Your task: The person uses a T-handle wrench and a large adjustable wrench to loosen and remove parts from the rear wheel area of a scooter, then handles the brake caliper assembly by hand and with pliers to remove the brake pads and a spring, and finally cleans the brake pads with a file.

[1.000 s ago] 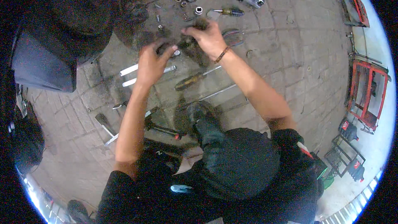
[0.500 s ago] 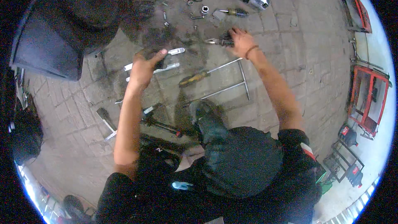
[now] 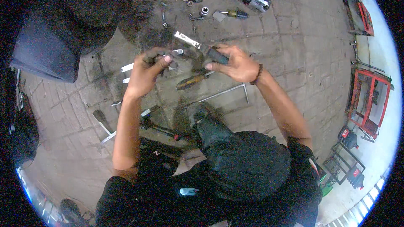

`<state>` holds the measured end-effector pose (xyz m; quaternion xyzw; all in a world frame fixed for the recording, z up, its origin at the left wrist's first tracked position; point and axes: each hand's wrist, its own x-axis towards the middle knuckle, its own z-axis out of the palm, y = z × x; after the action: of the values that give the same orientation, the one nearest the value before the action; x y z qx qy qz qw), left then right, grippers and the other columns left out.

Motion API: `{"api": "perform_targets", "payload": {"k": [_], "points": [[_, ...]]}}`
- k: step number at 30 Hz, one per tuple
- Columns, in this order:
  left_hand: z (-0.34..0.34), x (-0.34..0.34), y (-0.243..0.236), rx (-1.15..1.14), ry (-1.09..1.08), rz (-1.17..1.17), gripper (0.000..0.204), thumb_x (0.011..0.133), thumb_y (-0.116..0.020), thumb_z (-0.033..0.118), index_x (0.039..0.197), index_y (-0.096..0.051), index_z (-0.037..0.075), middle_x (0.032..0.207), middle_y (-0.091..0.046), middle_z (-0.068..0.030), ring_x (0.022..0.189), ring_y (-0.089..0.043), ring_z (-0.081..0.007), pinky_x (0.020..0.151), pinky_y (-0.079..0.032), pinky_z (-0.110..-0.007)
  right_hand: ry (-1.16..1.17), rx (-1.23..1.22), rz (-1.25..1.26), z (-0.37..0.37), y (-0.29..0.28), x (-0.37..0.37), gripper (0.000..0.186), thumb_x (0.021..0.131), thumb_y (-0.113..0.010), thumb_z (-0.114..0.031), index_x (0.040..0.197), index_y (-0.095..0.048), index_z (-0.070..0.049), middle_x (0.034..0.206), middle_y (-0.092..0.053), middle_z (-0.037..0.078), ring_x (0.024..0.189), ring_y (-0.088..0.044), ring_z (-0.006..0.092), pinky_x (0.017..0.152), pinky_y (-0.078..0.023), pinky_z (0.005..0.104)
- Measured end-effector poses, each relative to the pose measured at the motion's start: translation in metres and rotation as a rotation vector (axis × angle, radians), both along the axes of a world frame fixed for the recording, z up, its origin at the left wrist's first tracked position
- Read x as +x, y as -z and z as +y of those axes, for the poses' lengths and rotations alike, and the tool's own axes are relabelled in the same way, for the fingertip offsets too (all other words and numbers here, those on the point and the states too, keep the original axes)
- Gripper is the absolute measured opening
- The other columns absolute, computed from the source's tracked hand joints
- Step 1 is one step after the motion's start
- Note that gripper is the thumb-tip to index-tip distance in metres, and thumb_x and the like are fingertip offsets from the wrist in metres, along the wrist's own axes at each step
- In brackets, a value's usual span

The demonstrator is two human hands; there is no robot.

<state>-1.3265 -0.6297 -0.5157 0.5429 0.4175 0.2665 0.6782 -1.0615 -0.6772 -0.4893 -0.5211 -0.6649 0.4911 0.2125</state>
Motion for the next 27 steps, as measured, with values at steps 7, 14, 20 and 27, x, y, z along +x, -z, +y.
{"api": "perform_targets", "payload": {"k": [7, 14, 20, 27], "points": [[-0.004, -0.008, -0.002, -0.079, -0.002, -0.042, 0.021, 0.088, -0.064, 0.019, 0.099, -0.064, 0.001, 0.074, -0.060, 0.0025, 0.062, -0.048, -0.0039, 0.055, -0.039, -0.021, -0.032, -0.128, -0.062, 0.006, 0.000, 0.012, 0.036, 0.075, -0.069, -0.015, 0.104, -0.061, 0.003, 0.108, -0.062, 0.017, 0.099, -0.056, 0.0230, 0.088, -0.042, 0.0340], [-0.005, -0.010, 0.003, -0.080, 0.046, -0.082, 0.020, 0.089, -0.062, 0.017, 0.100, -0.063, 0.000, 0.075, -0.060, 0.0023, 0.063, -0.049, -0.0043, 0.055, -0.039, -0.021, -0.051, -0.112, -0.103, 0.003, 0.010, 0.019, 0.031, 0.074, -0.063, -0.014, 0.100, -0.061, 0.003, 0.087, -0.064, 0.013, 0.080, -0.055, 0.0177, 0.077, -0.045, 0.0312], [-0.007, -0.011, 0.010, -0.134, -0.017, -0.082, 0.020, 0.089, -0.062, 0.018, 0.100, -0.063, 0.001, 0.075, -0.060, 0.0012, 0.064, -0.049, -0.0045, 0.056, -0.039, -0.021, 0.027, -0.507, 0.022, 0.009, 0.003, 0.018, 0.024, 0.072, -0.057, -0.003, 0.095, -0.063, 0.003, 0.075, -0.057, 0.000, 0.070, -0.049, 0.0070, 0.062, -0.040, 0.0230], [-0.009, -0.012, 0.009, -0.169, 0.059, -0.158, 0.020, 0.089, -0.062, 0.017, 0.100, -0.063, 0.000, 0.075, -0.060, 0.0013, 0.062, -0.049, -0.0046, 0.056, -0.039, -0.021, -0.018, -0.460, 0.201, 0.005, 0.008, 0.014, 0.015, 0.075, -0.060, -0.010, 0.086, -0.063, 0.000, 0.067, -0.053, -0.003, 0.063, -0.046, 0.0069, 0.056, -0.038, 0.0243]]}}
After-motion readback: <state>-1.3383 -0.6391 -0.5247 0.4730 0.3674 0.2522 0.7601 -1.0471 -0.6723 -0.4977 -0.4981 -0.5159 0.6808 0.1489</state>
